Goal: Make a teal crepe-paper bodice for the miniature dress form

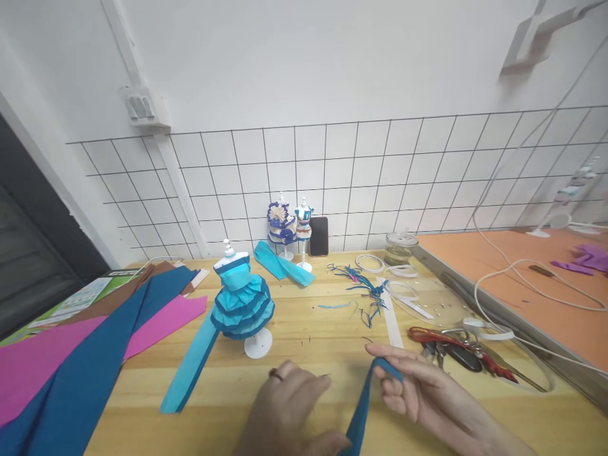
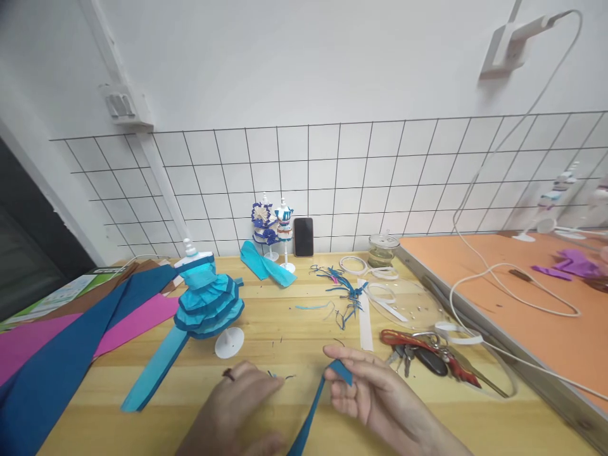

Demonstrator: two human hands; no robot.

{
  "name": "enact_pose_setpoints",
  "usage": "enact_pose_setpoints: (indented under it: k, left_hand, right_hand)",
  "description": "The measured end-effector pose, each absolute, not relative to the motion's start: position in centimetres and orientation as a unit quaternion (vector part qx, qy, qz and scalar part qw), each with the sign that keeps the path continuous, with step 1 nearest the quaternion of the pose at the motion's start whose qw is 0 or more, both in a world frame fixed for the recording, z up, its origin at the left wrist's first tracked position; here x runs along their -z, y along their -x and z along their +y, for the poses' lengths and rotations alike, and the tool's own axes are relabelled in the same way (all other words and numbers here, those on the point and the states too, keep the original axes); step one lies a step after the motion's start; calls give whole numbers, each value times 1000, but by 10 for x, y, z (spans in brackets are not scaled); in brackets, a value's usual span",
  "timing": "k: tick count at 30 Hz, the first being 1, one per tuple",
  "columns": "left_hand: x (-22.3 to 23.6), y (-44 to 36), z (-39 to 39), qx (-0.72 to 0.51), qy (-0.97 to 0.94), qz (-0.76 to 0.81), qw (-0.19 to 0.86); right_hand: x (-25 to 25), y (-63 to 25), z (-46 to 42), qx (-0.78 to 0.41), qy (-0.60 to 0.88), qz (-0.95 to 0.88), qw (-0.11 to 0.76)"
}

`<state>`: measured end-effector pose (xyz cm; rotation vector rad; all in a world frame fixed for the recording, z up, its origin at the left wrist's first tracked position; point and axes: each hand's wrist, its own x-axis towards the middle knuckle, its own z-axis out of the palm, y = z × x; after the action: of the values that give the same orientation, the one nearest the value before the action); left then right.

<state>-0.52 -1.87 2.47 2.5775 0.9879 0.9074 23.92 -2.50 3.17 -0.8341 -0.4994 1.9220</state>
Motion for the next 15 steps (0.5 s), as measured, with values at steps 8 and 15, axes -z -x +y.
enact_pose_setpoints:
  k: [8, 15]
  left_hand:
    - [17, -15, -26, -259, -751, 403, 455]
    - [-5, -20, -29, -286, -576, 415, 643]
  right_hand:
    - [-31, -223, -32, -830, 251, -225, 445]
    - [-23, -229, -29, -747, 338, -325, 470]
